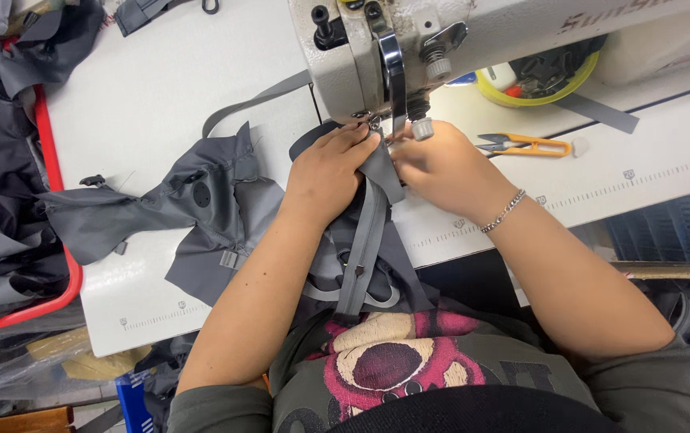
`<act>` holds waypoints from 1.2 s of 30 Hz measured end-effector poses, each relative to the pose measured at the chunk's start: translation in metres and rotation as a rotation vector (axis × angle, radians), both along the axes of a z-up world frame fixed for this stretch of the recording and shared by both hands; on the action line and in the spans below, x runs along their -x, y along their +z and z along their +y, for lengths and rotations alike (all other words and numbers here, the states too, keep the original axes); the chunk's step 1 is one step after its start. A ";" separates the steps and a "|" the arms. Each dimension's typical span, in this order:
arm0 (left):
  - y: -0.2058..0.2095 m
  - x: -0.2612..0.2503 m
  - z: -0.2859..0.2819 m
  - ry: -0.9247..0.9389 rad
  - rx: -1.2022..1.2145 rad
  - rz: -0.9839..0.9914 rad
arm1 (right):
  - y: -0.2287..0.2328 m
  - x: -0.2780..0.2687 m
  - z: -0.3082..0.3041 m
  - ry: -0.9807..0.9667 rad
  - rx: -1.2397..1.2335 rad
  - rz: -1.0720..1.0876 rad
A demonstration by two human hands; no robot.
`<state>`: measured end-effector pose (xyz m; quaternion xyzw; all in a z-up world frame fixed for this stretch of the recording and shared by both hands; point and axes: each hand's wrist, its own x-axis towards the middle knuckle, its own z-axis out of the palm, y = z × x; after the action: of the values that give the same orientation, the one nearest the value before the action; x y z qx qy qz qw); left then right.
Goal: The person sews fabric panels and straps onto a gray backpack using a sewing machine, then sorts through fabric scraps and begins aligning a new fabric piece with a webbing strap.
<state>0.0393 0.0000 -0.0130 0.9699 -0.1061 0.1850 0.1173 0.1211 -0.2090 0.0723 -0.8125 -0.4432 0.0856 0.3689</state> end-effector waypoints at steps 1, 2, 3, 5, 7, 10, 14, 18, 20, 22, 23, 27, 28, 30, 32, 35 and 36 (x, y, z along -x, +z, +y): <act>-0.002 0.001 0.000 0.018 0.001 -0.002 | -0.009 -0.006 0.002 -0.115 -0.065 0.110; -0.005 0.001 0.001 0.036 0.003 -0.005 | -0.019 -0.013 0.004 -0.231 -0.131 0.219; -0.004 0.001 0.000 0.035 0.003 -0.007 | -0.019 -0.012 0.006 -0.232 -0.131 0.216; -0.001 0.003 0.000 0.046 0.009 -0.021 | -0.021 -0.011 0.013 -0.371 -0.425 0.287; 0.003 0.003 0.001 0.047 0.017 -0.018 | -0.041 -0.018 0.015 -0.339 -0.559 0.455; 0.004 0.004 0.001 0.045 0.034 -0.012 | -0.071 -0.034 0.017 -0.358 -0.702 0.773; 0.000 0.003 0.003 0.030 0.069 -0.047 | -0.080 -0.046 0.020 -0.490 -0.584 0.931; 0.000 0.003 0.003 0.024 0.039 -0.058 | -0.063 -0.043 0.022 -0.524 -0.525 0.936; -0.001 0.003 0.003 0.011 0.033 -0.070 | -0.062 -0.042 0.023 -0.541 -0.538 0.874; -0.003 0.006 0.001 0.011 0.018 -0.061 | -0.059 -0.041 0.021 -0.542 -0.558 0.888; -0.003 0.007 0.000 0.014 0.002 -0.053 | -0.057 -0.041 0.020 -0.541 -0.578 0.900; -0.001 0.012 -0.003 0.012 -0.014 0.002 | -0.072 -0.046 0.018 -0.491 -0.565 0.833; 0.000 0.012 -0.003 0.021 -0.023 0.009 | -0.072 -0.044 0.016 -0.464 -0.608 0.860; 0.003 0.013 -0.006 0.026 -0.034 0.016 | -0.063 -0.035 0.011 -0.440 -0.654 0.885; 0.007 0.013 -0.007 0.031 -0.062 0.033 | -0.042 -0.020 0.005 -0.331 -0.287 0.475; 0.014 0.015 -0.012 0.069 -0.131 0.078 | -0.013 0.012 -0.013 -0.158 -0.072 0.096; 0.018 0.014 -0.011 0.067 -0.132 0.078 | -0.016 0.022 -0.019 -0.160 -0.073 0.096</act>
<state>0.0251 -0.0115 0.0052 0.9850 -0.0807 0.1436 0.0508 0.0995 -0.2277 0.0559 -0.8262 -0.3616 0.0787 0.4247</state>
